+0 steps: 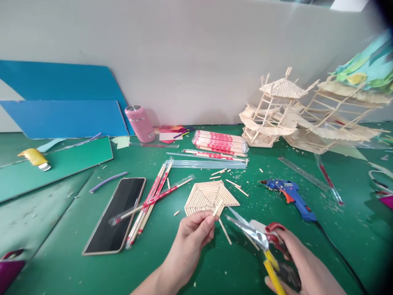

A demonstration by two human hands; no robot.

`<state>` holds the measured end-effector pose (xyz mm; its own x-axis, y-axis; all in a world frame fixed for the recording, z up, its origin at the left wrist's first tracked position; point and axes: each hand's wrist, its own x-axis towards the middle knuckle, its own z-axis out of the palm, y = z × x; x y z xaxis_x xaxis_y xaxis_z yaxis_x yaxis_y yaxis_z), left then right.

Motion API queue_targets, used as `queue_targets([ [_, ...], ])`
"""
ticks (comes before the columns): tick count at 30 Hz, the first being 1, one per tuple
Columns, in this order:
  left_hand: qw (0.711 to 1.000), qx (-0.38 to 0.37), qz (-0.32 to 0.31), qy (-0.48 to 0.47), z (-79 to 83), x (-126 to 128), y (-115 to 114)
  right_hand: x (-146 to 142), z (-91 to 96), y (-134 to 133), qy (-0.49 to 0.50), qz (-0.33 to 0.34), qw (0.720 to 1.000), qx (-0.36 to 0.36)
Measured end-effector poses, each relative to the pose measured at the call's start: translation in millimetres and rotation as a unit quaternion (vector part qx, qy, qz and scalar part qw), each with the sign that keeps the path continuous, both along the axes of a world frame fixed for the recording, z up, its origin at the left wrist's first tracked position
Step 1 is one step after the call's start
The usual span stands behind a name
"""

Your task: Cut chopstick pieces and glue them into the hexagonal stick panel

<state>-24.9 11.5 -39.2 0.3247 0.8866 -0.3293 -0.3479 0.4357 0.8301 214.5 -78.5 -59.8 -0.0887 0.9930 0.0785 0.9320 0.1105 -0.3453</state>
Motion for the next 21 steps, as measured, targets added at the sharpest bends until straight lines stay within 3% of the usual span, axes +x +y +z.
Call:
queue_targets([
  [9,0.999,0.003,-0.026,0.018,-2.3,1,-7,-13,-8.9,-2,-0.050,0.036,0.998,-0.021],
  [21,0.996,0.058,-0.037,0.056,-0.6,0,-7,-27,7.3,9,-0.061,0.045,0.994,0.077],
])
